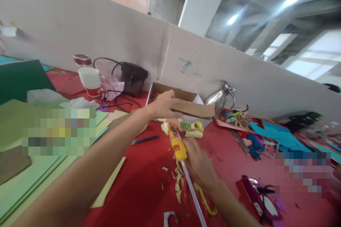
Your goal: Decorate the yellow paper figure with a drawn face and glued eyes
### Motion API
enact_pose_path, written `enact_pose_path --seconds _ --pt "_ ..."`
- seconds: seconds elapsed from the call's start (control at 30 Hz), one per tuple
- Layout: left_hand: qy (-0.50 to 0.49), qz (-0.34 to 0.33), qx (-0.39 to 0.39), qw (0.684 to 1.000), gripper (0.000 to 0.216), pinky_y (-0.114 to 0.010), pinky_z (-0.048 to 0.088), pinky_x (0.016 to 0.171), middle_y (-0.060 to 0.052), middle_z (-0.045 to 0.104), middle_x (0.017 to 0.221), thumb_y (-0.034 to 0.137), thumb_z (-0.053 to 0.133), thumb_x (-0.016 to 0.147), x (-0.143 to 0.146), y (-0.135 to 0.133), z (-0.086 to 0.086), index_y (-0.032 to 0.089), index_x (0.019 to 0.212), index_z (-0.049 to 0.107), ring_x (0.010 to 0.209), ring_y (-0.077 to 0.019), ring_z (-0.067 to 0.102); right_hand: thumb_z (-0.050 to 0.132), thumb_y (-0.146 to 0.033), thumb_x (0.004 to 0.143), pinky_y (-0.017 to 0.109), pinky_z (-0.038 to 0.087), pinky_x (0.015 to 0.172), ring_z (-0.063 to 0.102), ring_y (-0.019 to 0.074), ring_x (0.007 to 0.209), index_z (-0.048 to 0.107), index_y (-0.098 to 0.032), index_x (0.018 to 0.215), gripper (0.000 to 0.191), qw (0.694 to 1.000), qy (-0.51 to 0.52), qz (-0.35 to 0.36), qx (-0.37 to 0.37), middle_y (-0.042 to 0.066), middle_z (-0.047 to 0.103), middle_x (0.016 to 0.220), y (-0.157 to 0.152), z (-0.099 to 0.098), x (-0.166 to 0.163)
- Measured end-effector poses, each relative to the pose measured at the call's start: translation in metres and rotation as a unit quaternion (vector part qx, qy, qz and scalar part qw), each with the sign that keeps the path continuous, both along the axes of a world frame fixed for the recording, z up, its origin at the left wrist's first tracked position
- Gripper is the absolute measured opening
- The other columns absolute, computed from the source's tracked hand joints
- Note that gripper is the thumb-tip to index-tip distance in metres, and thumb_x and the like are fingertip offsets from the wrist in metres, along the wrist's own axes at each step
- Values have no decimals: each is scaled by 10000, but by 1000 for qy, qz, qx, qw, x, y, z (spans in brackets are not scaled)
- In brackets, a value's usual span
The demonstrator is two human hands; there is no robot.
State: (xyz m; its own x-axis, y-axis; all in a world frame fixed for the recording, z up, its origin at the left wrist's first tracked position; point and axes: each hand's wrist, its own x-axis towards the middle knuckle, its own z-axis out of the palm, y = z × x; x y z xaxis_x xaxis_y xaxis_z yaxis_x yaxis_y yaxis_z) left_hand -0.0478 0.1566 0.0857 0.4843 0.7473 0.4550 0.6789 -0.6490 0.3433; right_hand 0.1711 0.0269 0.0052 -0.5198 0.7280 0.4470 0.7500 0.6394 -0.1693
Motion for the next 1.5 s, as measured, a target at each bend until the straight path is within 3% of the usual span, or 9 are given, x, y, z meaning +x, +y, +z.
enact_pose_path --seconds 0.17,0.3,0.47,0.63,0.8,1.03,1.2,1.3,1.5 --pt "-90 87 27 992 352 -318 450 878 -83 657 958 235 456 887 -11 2 -2 190 1097 734 928 -209 594 461 -260 952 339 580 733 661 239 938 476 -205 1236 290 996 79 20 38 111 639 1075 -28 4 36" --pt "-117 156 -44 980 386 -316 464 813 -63 709 975 264 381 909 -16 -16 -2 198 1074 724 874 -209 620 535 -375 944 345 553 721 645 230 846 555 -195 1086 230 981 173 -44 79 94 647 947 -37 18 63" --pt "97 -15 -62 993 475 -345 447 894 -77 612 1018 146 574 689 26 -52 -10 242 1135 707 982 -245 573 475 -564 934 295 473 580 552 173 586 523 -215 694 427 933 308 -184 -15 15 550 611 -39 28 76" --pt "253 16 -61 965 577 -468 392 934 -168 540 1183 85 688 565 71 -73 -34 182 1133 667 1121 -362 482 465 -591 927 257 412 525 490 137 534 486 -216 649 467 892 402 -188 -89 -10 503 559 -51 31 81" --pt "253 59 -62 964 557 -475 388 941 -164 542 1180 204 725 617 65 -61 -60 177 1166 641 1119 -356 488 436 -596 938 242 357 479 431 109 475 455 -212 601 511 878 420 -159 -164 -26 449 524 -60 26 87" --pt "-109 91 -192 971 583 -407 454 940 -89 613 1065 262 722 600 30 -68 -76 158 1166 633 1021 -270 576 406 -622 936 241 354 466 412 112 474 445 -218 575 544 886 426 -94 -161 -26 426 522 -69 16 74" --pt "-423 50 -371 825 594 -318 495 747 -35 681 891 185 702 539 27 -91 -79 177 1128 622 802 -205 631 427 -577 950 247 399 507 475 130 501 468 -223 614 490 904 393 -54 -157 -21 476 529 -68 13 58" --pt "-465 35 -401 788 552 -284 488 668 1 659 760 151 713 508 28 -96 -83 196 1052 635 697 -171 620 428 -573 953 247 426 530 486 135 510 468 -229 605 491 905 382 -42 -181 -24 477 520 -61 10 50" --pt "-468 26 -383 796 544 -288 501 602 14 637 717 203 729 555 27 -98 -96 227 1090 633 630 -155 606 425 -612 940 267 472 572 524 157 545 514 -230 628 502 908 357 -28 -218 -20 494 521 -45 6 35"
